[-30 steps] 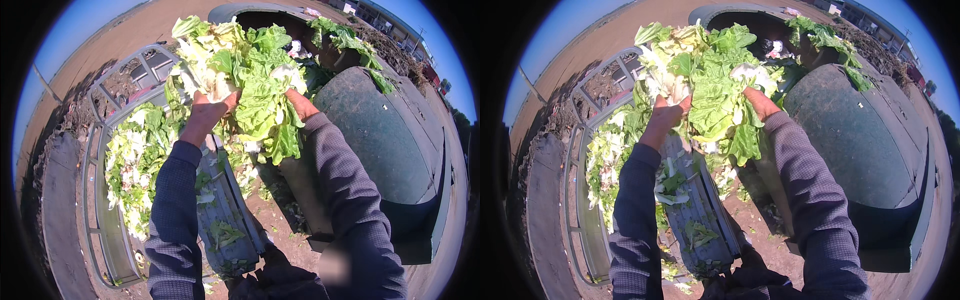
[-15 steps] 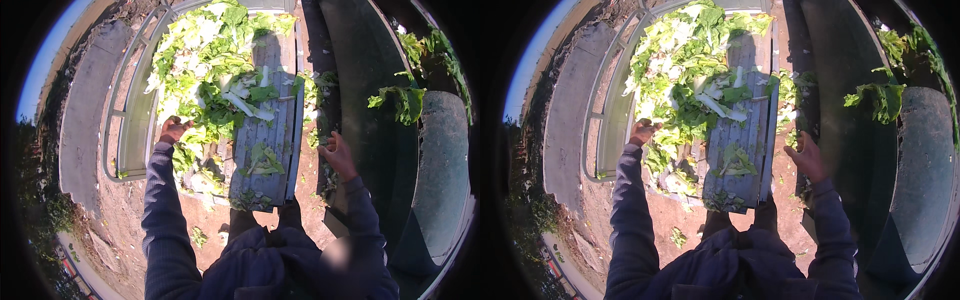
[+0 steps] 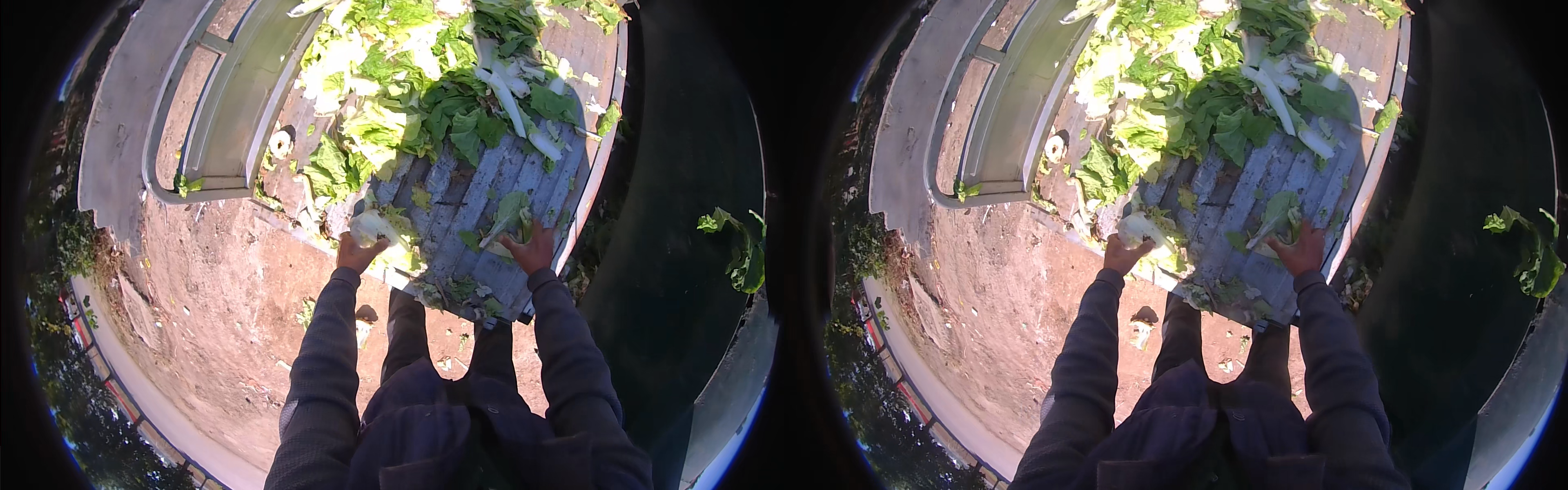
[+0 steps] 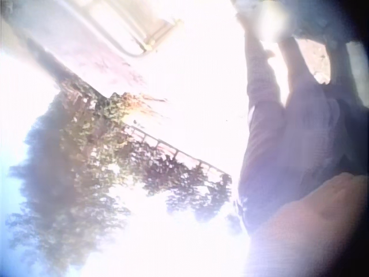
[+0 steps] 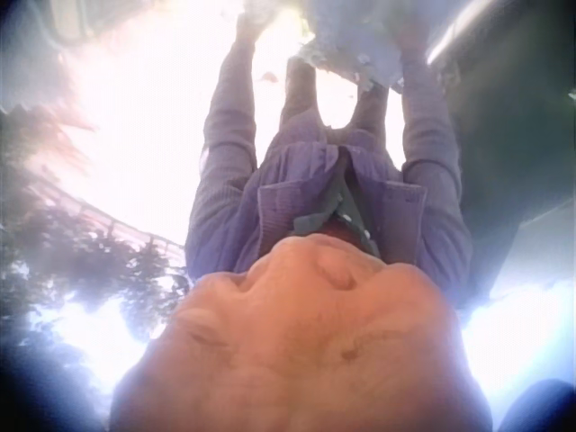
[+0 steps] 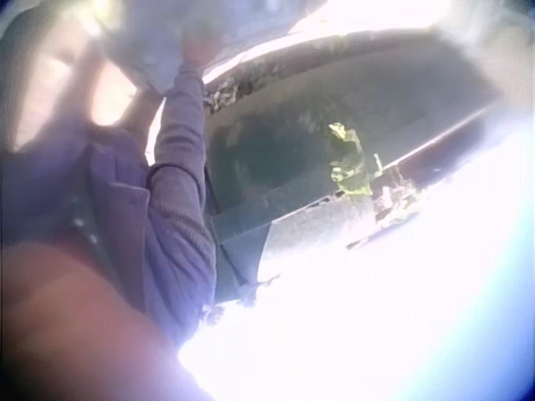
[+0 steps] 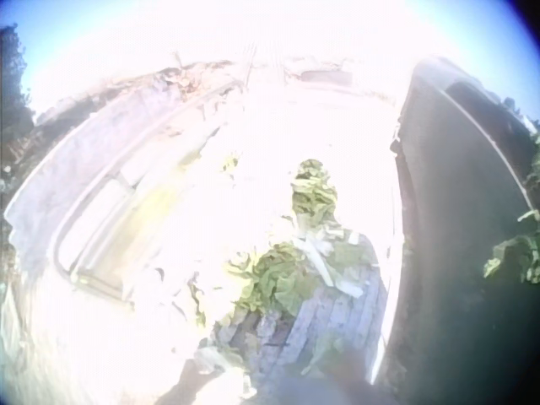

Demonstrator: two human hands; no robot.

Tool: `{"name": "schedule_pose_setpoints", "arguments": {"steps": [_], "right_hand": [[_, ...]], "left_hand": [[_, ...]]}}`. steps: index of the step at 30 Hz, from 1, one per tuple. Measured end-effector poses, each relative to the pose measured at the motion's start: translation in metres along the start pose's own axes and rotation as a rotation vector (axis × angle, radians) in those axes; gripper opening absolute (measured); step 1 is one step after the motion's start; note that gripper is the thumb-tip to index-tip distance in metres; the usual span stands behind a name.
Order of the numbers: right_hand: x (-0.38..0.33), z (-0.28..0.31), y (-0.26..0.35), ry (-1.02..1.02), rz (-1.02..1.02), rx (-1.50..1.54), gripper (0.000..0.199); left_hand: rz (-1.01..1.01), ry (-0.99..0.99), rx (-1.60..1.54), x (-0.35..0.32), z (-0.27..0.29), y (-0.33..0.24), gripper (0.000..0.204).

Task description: The person repeatedly picks up bunches of leafy vegetables from a metal cart and places them into a larger container. The person handles the vegetables by hand, lifting and transferring them in a repetitive manner.

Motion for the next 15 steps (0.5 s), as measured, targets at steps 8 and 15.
{"name": "schedule_pose_setpoints", "arguments": {"steps": [8,15], "right_hand": [[0.013,-0.093,0.130,0.412,0.094,0.605,0.088],[0.012,-0.098,0.109,0.486,-0.123,1.258,0.068]], "left_hand": [[-0.152,0.099,-0.082,0.006,-0.081,-0.059,0.076],[-0.292,0.186,-0.216,-0.011,-0.125,-0.117,0.070]]}}
Point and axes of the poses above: each hand's wrist, its own x-axis towards the middle knuckle, its own z-axis out of the back of the hand, y = z × x, the point moved 7 cm from there along x, towards the middle knuckle, and after that the axes turned 7 degrees about -x, right-handed, at the moved point
